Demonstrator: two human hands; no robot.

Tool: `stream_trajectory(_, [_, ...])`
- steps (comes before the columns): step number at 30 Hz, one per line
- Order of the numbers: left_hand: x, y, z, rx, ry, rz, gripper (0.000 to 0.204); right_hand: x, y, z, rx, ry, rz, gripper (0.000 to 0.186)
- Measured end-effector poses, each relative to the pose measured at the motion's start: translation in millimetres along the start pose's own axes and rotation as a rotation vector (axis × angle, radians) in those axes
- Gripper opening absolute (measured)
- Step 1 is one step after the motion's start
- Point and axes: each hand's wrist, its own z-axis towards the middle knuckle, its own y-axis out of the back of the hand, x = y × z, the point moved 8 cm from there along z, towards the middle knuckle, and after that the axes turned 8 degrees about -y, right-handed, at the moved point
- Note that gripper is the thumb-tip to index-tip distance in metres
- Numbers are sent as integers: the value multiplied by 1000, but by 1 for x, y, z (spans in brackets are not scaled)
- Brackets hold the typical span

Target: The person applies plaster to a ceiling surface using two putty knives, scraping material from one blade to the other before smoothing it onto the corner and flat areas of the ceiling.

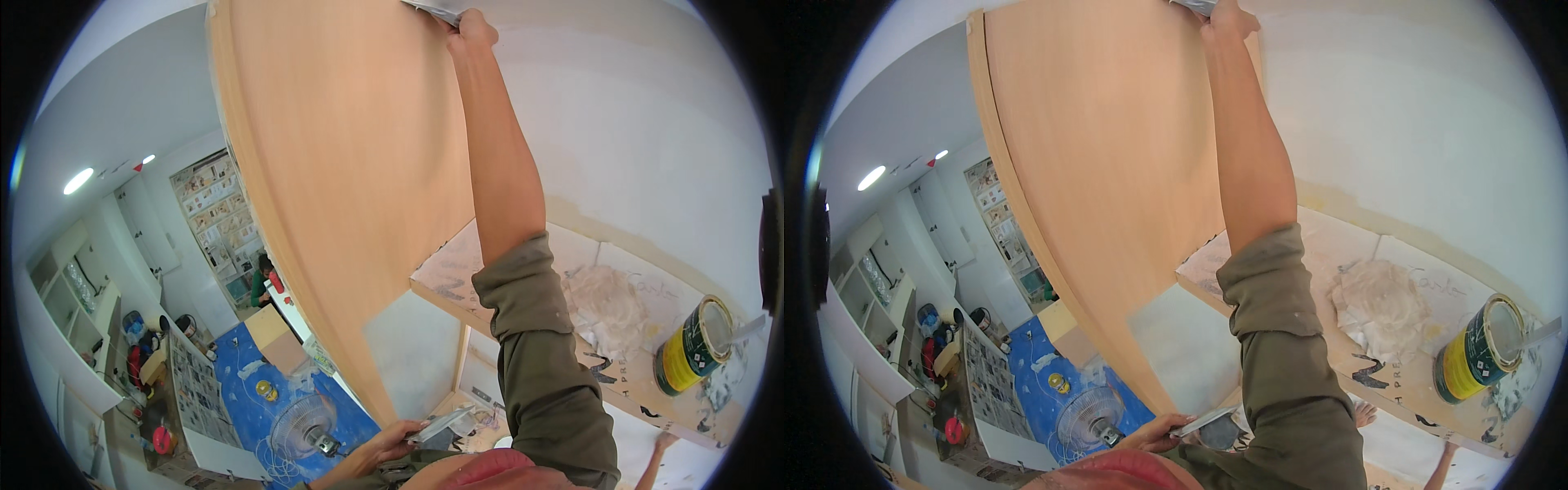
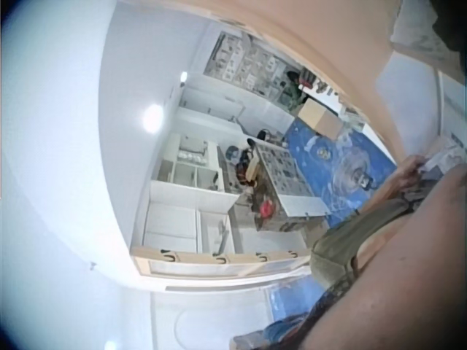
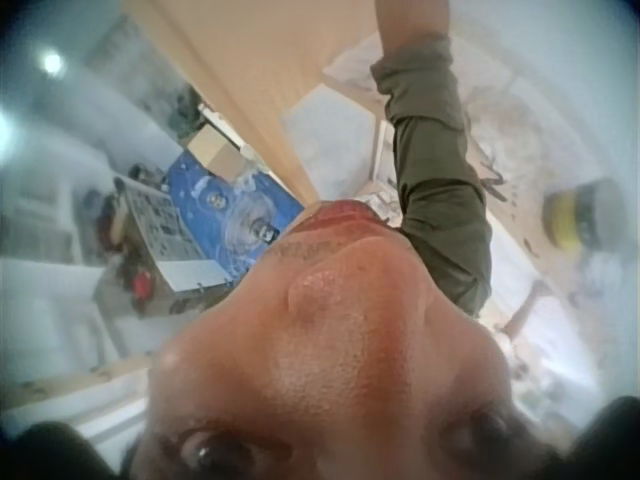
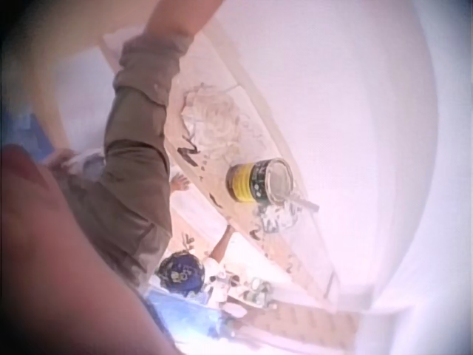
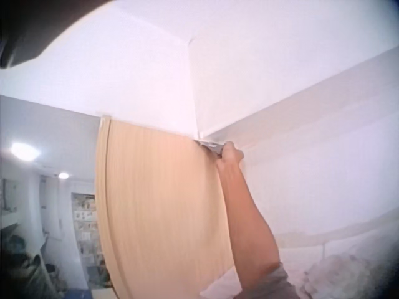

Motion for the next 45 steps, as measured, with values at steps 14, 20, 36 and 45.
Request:
stream_trajectory(14, [13, -14, 10, 97, 138, 108, 22, 211, 66, -81, 22, 794, 89, 20])
stream_trajectory(20, [26, 7, 40, 212, 202, 81, 25, 171, 111, -4, -107, 739, -224, 55])
stream_trajectory(36, [-9, -5, 44, 220, 360, 150, 22, 147, 102, 92, -198, 678, -262, 46])
stream_trajectory(45, [-12, 9, 29, 197, 312, 128, 25, 106, 49, -1, -1, 615, -143, 34])
